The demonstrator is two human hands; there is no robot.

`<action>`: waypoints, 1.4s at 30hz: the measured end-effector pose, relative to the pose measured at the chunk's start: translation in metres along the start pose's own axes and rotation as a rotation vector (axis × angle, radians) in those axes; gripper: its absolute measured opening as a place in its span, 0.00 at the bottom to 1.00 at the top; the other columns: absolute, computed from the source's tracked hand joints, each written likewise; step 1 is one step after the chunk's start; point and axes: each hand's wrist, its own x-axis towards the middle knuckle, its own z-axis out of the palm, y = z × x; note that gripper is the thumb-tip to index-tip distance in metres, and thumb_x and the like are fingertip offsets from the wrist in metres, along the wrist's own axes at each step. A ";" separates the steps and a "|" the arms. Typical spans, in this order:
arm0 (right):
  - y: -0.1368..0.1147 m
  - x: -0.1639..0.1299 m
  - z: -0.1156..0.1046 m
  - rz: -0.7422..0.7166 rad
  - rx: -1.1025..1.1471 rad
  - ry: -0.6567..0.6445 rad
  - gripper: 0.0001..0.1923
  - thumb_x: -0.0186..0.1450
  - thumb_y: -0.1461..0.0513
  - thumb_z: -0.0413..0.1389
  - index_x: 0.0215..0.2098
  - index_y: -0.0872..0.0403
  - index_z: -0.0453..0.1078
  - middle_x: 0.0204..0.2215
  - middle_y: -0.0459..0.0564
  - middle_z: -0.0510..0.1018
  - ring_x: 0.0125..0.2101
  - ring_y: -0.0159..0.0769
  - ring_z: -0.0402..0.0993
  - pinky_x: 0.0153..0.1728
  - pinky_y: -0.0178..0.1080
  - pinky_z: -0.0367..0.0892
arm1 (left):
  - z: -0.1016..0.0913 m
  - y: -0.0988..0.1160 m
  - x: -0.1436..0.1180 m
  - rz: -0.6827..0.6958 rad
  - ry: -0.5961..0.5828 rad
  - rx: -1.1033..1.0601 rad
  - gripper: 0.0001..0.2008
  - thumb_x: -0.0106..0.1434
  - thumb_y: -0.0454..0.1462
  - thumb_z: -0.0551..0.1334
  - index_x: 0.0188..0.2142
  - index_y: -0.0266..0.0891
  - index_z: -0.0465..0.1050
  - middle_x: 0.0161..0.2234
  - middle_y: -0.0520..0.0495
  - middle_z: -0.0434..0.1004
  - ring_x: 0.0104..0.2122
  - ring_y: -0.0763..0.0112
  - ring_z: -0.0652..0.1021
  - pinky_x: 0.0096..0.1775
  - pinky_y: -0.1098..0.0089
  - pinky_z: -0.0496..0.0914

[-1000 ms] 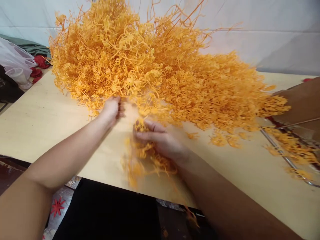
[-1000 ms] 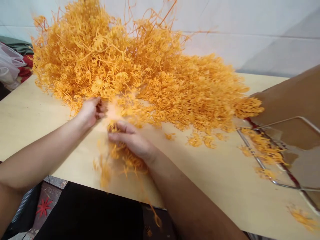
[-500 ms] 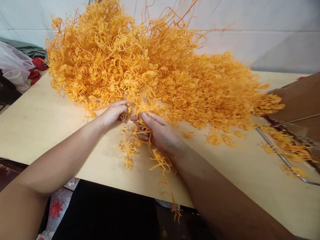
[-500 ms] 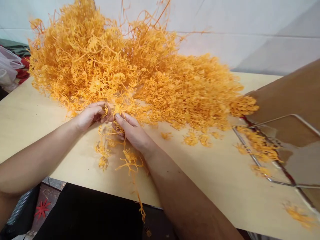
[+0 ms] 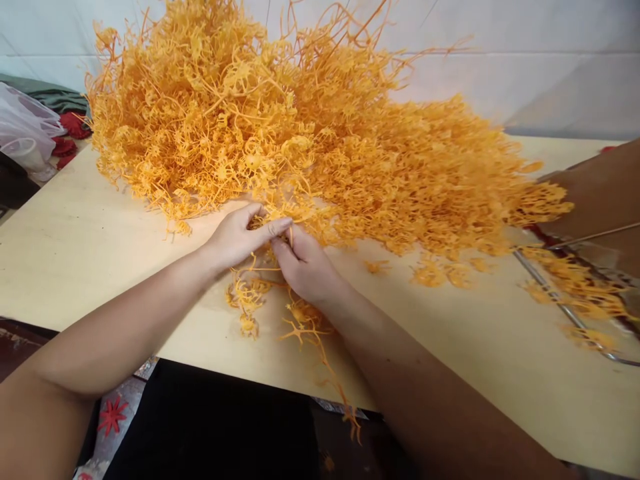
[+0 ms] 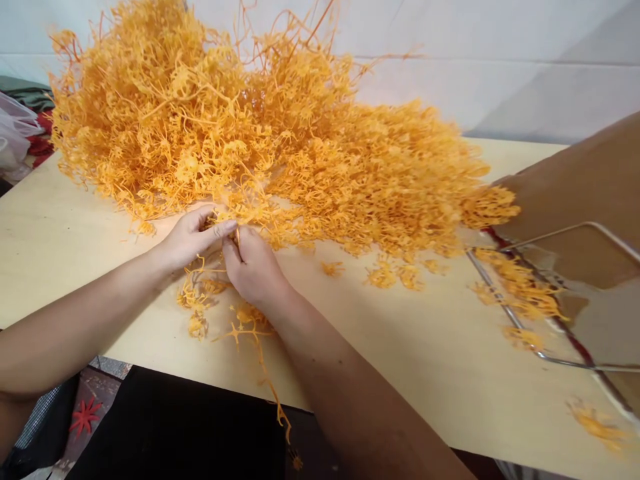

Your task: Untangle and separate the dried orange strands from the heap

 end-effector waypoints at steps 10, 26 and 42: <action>-0.005 0.000 -0.008 0.320 0.262 -0.051 0.15 0.59 0.52 0.52 0.23 0.53 0.59 0.19 0.41 0.57 0.17 0.23 0.52 0.15 0.31 0.50 | 0.005 0.005 0.002 -0.112 0.060 -0.156 0.10 0.62 0.34 0.53 0.24 0.36 0.60 0.17 0.57 0.60 0.16 0.84 0.61 0.21 0.78 0.54; -0.016 -0.015 -0.011 0.178 0.363 -0.191 0.19 0.59 0.48 0.51 0.20 0.54 0.62 0.17 0.44 0.59 0.18 0.26 0.54 0.20 0.33 0.54 | -0.030 0.005 0.022 -0.217 0.405 -0.162 0.12 0.61 0.33 0.53 0.22 0.38 0.55 0.14 0.59 0.55 0.11 0.84 0.56 0.16 0.78 0.47; -0.012 -0.004 -0.020 0.346 0.423 -0.098 0.23 0.57 0.42 0.49 0.28 0.53 0.65 0.23 0.47 0.68 0.22 0.28 0.64 0.23 0.34 0.63 | -0.025 0.017 -0.003 -0.126 -0.288 0.113 0.06 0.55 0.37 0.58 0.28 0.35 0.69 0.28 0.50 0.70 0.25 0.79 0.67 0.27 0.76 0.61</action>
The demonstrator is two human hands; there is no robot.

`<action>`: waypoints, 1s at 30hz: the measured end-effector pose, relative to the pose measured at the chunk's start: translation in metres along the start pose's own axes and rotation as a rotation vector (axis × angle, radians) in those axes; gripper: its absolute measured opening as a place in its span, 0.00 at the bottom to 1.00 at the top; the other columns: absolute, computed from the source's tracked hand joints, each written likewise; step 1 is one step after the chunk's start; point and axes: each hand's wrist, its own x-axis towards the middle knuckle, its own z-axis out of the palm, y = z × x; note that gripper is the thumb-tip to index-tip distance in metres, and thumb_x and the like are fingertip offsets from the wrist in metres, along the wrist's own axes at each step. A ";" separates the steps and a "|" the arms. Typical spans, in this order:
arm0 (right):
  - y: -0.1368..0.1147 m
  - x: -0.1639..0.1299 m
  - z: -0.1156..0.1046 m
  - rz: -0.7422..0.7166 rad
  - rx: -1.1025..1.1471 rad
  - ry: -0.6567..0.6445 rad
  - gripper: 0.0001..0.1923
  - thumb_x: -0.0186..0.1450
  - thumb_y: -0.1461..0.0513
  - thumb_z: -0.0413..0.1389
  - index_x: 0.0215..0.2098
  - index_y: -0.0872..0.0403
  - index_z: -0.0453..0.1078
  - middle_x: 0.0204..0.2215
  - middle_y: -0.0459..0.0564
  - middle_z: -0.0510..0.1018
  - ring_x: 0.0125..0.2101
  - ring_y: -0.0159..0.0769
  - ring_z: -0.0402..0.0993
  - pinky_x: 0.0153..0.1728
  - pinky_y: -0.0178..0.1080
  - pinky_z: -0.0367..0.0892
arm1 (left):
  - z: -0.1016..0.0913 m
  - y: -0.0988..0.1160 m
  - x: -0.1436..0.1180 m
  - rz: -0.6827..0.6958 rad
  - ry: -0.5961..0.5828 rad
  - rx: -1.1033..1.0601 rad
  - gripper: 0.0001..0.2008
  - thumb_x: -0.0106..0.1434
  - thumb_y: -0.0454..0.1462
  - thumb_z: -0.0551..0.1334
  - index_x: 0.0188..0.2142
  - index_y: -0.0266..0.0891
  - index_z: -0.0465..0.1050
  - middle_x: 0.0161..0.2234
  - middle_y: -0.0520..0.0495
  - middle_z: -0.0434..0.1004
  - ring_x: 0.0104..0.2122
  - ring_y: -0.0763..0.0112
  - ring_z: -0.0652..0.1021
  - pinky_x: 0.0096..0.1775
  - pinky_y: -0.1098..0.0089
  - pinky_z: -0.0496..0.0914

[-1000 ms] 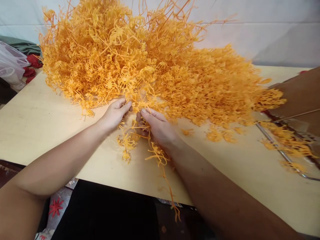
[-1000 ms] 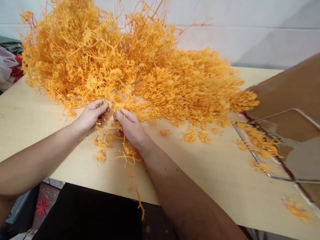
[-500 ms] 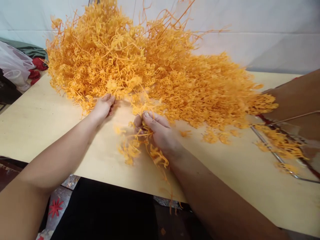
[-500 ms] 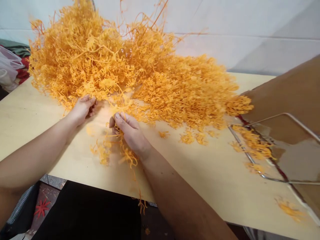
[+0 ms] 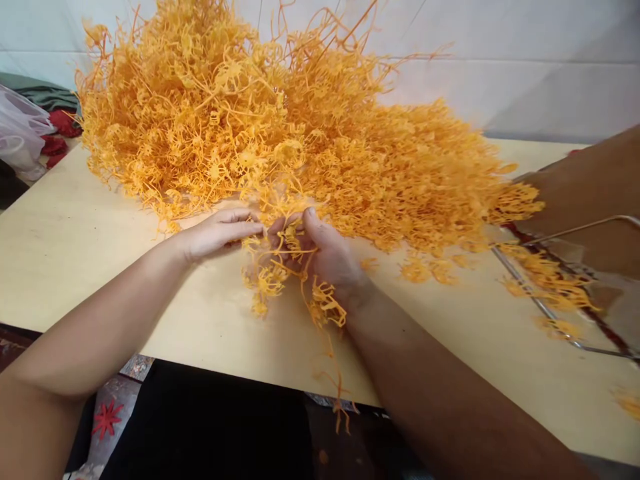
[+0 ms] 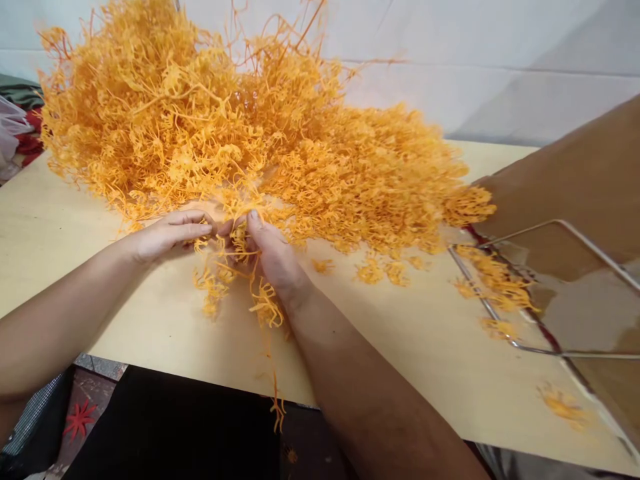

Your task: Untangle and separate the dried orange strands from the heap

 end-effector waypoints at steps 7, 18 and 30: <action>-0.010 -0.005 -0.001 -0.066 0.088 -0.002 0.23 0.58 0.42 0.47 0.23 0.52 0.59 0.25 0.46 0.66 0.24 0.30 0.65 0.25 0.36 0.64 | 0.003 0.002 -0.002 0.116 0.044 0.161 0.13 0.52 0.41 0.63 0.35 0.36 0.70 0.38 0.48 0.72 0.41 0.71 0.71 0.45 0.70 0.62; -0.007 -0.003 0.000 0.009 0.060 -0.039 0.21 0.58 0.45 0.50 0.21 0.53 0.58 0.21 0.45 0.64 0.20 0.28 0.61 0.21 0.34 0.59 | 0.017 -0.007 0.007 0.026 0.070 -0.105 0.07 0.57 0.34 0.56 0.22 0.35 0.64 0.15 0.58 0.56 0.17 0.82 0.58 0.24 0.75 0.55; 0.001 -0.013 0.009 -0.276 -0.101 -0.119 0.23 0.61 0.53 0.53 0.16 0.54 0.49 0.15 0.41 0.49 0.17 0.24 0.46 0.19 0.34 0.46 | 0.014 -0.009 0.015 -0.004 0.004 0.069 0.08 0.58 0.38 0.54 0.25 0.37 0.59 0.16 0.59 0.51 0.16 0.83 0.54 0.20 0.77 0.49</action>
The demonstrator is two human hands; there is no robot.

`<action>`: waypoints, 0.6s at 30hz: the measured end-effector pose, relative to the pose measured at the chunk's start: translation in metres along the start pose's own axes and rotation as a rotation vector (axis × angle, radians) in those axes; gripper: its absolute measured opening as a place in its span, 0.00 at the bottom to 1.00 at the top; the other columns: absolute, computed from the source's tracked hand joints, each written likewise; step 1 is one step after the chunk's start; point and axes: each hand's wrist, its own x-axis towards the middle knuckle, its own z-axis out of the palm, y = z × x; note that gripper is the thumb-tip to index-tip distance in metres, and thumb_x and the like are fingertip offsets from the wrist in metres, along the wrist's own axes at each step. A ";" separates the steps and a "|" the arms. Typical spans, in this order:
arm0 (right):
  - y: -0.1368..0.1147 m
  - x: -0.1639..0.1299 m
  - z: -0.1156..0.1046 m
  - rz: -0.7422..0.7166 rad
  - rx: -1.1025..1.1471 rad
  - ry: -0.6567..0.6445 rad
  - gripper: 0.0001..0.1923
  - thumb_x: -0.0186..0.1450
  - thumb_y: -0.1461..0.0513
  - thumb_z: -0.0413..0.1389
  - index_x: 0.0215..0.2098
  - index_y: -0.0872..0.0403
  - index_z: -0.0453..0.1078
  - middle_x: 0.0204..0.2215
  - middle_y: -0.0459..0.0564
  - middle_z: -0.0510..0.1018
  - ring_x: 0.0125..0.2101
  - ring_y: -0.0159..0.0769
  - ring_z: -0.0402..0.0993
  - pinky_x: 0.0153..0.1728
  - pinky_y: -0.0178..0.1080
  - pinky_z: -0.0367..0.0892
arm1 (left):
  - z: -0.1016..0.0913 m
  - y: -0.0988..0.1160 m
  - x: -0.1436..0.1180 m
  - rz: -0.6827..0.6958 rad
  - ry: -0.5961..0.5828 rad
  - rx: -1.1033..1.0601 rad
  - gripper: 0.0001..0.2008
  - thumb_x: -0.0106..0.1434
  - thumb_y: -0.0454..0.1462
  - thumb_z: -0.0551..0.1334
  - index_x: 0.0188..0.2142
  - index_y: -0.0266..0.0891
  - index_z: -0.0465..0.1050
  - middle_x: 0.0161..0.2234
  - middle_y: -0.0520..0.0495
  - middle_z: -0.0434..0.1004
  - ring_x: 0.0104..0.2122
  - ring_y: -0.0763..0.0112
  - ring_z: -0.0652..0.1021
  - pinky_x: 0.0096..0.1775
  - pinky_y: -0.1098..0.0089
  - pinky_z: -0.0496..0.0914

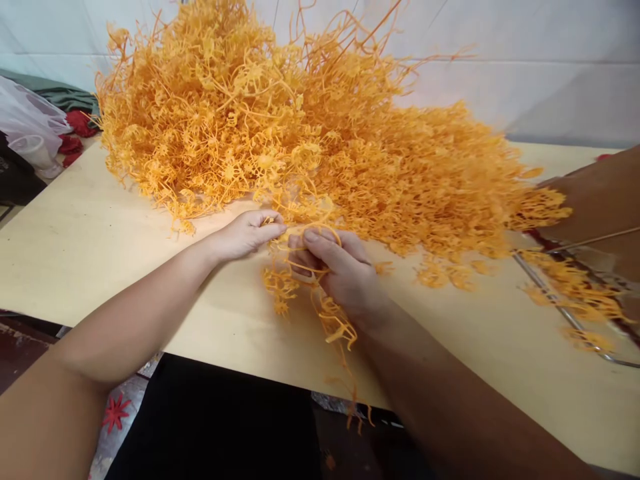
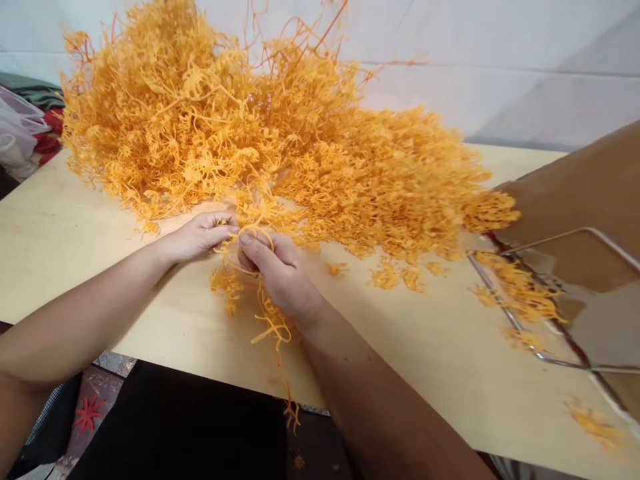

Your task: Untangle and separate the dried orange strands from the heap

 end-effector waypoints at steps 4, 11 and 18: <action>-0.002 -0.005 0.001 -0.043 -0.007 0.000 0.23 0.62 0.56 0.52 0.15 0.55 0.47 0.15 0.41 0.46 0.17 0.24 0.43 0.19 0.35 0.42 | 0.004 0.000 -0.001 0.026 -0.057 -0.035 0.10 0.60 0.40 0.53 0.25 0.37 0.59 0.18 0.58 0.51 0.17 0.84 0.56 0.20 0.78 0.51; -0.007 -0.011 0.006 -0.162 -0.251 -0.183 0.22 0.65 0.60 0.47 0.15 0.55 0.47 0.14 0.41 0.48 0.16 0.23 0.44 0.18 0.35 0.42 | 0.009 0.002 -0.004 0.066 -0.052 -0.031 0.11 0.60 0.39 0.55 0.23 0.37 0.58 0.19 0.58 0.53 0.17 0.84 0.56 0.21 0.77 0.52; -0.011 -0.001 0.003 0.086 0.071 -0.084 0.24 0.59 0.54 0.53 0.14 0.54 0.45 0.13 0.40 0.44 0.14 0.23 0.42 0.14 0.33 0.41 | 0.008 -0.001 -0.003 -0.003 -0.045 -0.166 0.13 0.56 0.44 0.59 0.24 0.37 0.61 0.17 0.58 0.53 0.16 0.84 0.56 0.20 0.76 0.51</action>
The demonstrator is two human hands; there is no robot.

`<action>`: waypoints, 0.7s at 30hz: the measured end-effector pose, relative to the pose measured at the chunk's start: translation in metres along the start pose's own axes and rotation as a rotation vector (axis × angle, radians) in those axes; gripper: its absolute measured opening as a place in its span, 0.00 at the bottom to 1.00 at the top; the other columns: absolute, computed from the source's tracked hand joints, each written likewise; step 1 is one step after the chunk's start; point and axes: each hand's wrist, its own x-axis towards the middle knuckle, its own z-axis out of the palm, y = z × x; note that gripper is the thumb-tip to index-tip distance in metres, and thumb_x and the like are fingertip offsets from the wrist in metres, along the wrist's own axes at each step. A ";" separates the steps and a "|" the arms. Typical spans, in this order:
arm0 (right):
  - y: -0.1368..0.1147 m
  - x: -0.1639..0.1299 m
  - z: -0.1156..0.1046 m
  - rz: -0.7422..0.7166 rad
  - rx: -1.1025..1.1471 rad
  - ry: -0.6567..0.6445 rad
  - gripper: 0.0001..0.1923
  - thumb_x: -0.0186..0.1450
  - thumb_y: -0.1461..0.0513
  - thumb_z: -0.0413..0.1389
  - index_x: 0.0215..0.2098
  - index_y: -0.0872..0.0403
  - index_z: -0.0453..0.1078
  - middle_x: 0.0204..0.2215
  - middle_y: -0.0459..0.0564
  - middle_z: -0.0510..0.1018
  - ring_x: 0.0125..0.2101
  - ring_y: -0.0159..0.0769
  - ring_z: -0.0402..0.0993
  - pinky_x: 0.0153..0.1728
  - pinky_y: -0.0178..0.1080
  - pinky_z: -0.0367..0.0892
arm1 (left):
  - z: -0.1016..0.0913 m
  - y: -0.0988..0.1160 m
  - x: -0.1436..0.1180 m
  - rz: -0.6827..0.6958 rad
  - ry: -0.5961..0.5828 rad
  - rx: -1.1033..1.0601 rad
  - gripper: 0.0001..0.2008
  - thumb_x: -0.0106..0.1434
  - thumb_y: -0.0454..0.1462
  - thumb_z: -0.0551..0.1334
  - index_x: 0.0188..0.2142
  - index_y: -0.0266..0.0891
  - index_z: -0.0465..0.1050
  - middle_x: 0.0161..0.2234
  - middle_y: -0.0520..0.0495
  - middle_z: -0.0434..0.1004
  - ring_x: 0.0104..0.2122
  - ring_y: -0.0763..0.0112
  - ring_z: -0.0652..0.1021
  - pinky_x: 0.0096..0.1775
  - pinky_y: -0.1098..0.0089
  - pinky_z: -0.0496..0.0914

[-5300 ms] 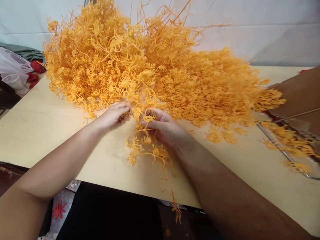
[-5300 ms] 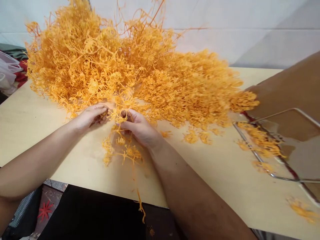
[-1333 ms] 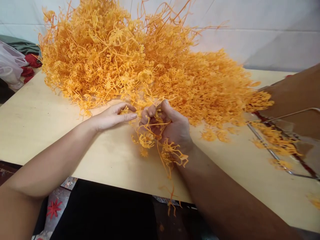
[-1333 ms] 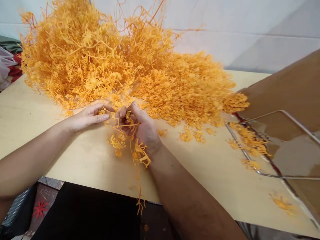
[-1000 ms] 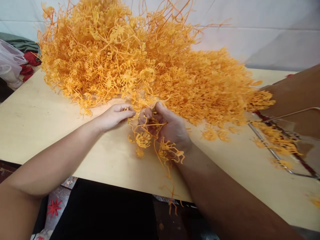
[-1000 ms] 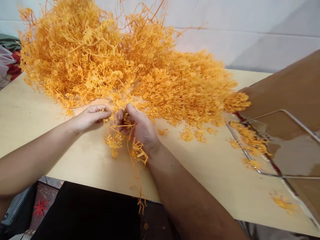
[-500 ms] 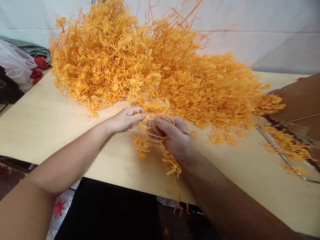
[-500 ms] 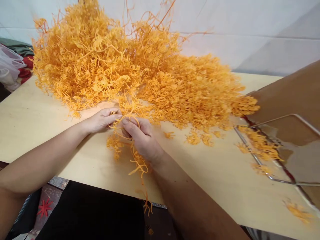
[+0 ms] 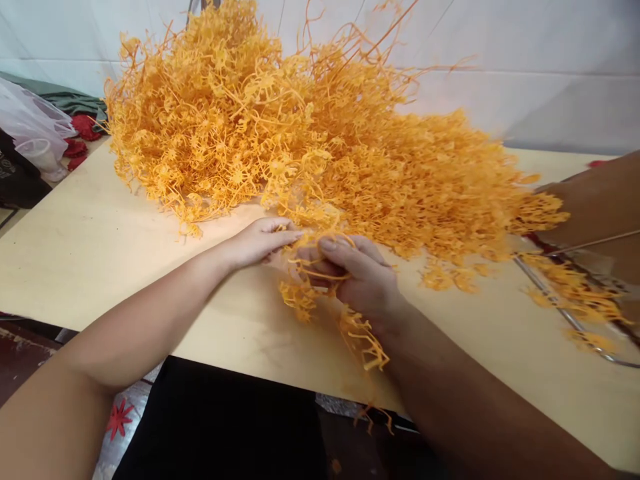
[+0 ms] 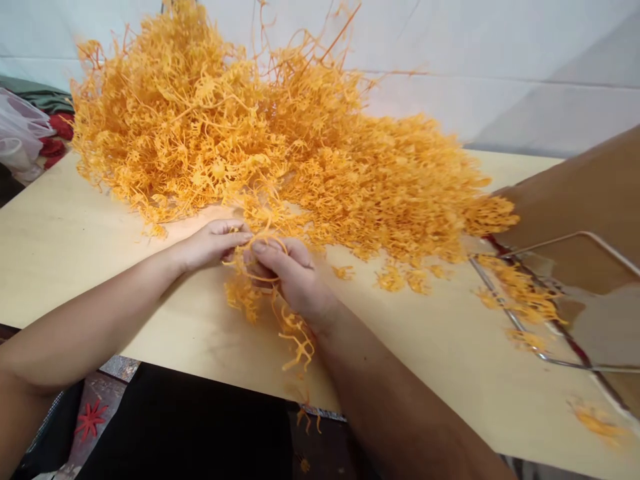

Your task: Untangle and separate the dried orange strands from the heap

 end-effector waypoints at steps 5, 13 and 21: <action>-0.002 0.005 -0.010 0.085 0.157 0.000 0.27 0.56 0.53 0.53 0.13 0.53 0.41 0.12 0.40 0.41 0.13 0.23 0.41 0.14 0.33 0.39 | 0.000 0.004 -0.003 -0.007 -0.127 -0.036 0.22 0.52 0.54 0.59 0.26 0.36 0.66 0.18 0.56 0.57 0.17 0.83 0.55 0.20 0.76 0.47; 0.000 0.007 -0.014 0.128 0.204 0.018 0.26 0.58 0.52 0.51 0.14 0.53 0.42 0.11 0.41 0.47 0.13 0.24 0.45 0.16 0.34 0.46 | -0.003 0.000 -0.002 -0.020 -0.128 -0.167 0.14 0.50 0.44 0.65 0.27 0.35 0.69 0.19 0.56 0.63 0.20 0.82 0.63 0.26 0.75 0.56; 0.003 0.011 -0.014 0.087 0.140 0.131 0.22 0.58 0.52 0.52 0.14 0.54 0.49 0.13 0.42 0.53 0.15 0.25 0.52 0.19 0.34 0.50 | 0.005 0.006 -0.003 -0.094 -0.016 -0.422 0.07 0.55 0.31 0.55 0.28 0.31 0.72 0.25 0.49 0.74 0.28 0.76 0.73 0.35 0.72 0.65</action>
